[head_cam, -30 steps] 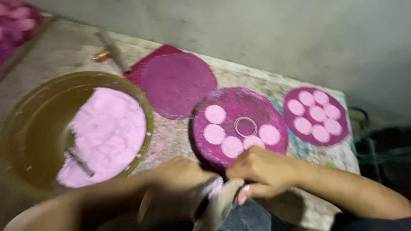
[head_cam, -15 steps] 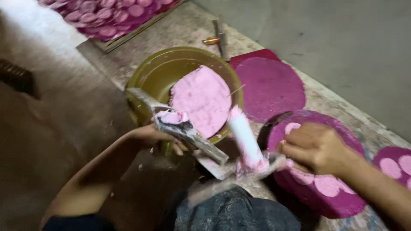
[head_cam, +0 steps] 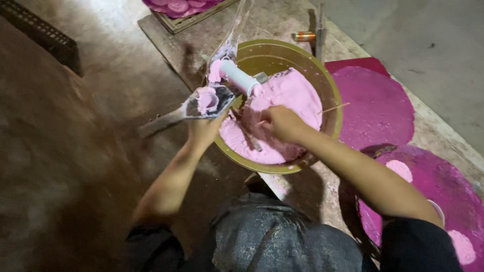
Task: The person scoops pink paste from a large basin into a hand-held metal press with a wooden lever, squeezes the press to form a round disc, and ejects the disc onto a magenta board. They arrange the discs on the boards and stack filled boards with finished discs on the table.
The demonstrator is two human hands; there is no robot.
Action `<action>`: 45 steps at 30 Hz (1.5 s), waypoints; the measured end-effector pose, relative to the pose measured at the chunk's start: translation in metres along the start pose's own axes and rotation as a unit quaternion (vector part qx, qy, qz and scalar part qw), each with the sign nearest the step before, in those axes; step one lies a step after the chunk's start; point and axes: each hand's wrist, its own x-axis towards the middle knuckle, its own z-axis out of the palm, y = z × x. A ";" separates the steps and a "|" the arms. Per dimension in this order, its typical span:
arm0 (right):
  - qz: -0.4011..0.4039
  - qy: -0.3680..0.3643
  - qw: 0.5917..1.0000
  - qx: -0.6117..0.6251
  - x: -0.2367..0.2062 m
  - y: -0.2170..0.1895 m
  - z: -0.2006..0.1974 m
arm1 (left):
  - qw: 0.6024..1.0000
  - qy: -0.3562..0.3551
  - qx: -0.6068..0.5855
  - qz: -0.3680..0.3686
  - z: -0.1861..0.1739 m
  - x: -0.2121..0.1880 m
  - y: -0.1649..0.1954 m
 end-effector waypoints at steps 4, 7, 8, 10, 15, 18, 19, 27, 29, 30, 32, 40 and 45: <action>0.055 -0.110 0.980 -0.154 0.040 -0.015 0.048 | 0.997 0.029 0.025 -0.073 0.019 -0.008 -0.010; 0.049 -0.088 0.973 -0.206 0.057 -0.018 0.047 | 0.994 0.054 0.069 -0.063 0.026 -0.011 -0.015; 0.053 -0.080 0.974 -0.204 0.061 -0.016 0.044 | 0.995 0.045 0.064 -0.068 0.027 -0.012 -0.017; 0.043 -0.053 0.980 -0.188 0.068 -0.008 0.035 | 0.995 0.039 0.049 -0.083 0.028 -0.015 -0.021; -0.008 -0.068 0.982 -0.174 0.065 0.013 0.024 | 0.996 0.036 0.028 -0.081 0.027 -0.024 -0.024; -0.009 -0.165 0.963 -0.210 0.057 0.023 0.027 | 0.994 0.032 0.028 -0.101 0.029 -0.027 -0.028; -0.004 -0.202 0.953 -0.225 0.053 0.026 0.029 | 0.993 0.034 0.025 -0.106 0.030 -0.028 -0.030; 0.020 -0.159 0.985 -0.069 -0.025 0.028 0.027 | 0.993 0.008 0.033 -0.111 0.029 -0.027 -0.039; 0.027 -0.114 0.993 0.014 -0.049 0.028 0.015 | 0.990 -0.012 0.018 -0.141 0.021 -0.019 -0.037; 0.053 -0.110 0.991 0.047 -0.061 0.028 0.006 | 0.988 -0.020 0.011 -0.155 0.016 -0.012 -0.035; 0.100 -0.102 0.984 0.108 -0.083 0.033 -0.017 | 0.995 -0.014 0.053 -0.084 0.010 0.002 -0.028; 0.123 -0.062 0.979 0.150 -0.104 0.035 -0.103 | 0.963 -0.219 0.147 -0.062 0.025 0.018 0.027; 0.114 -0.090 0.944 -0.296 -0.081 -0.005 -0.103 | 0.963 -0.236 0.127 0.032 0.054 0.012 0.018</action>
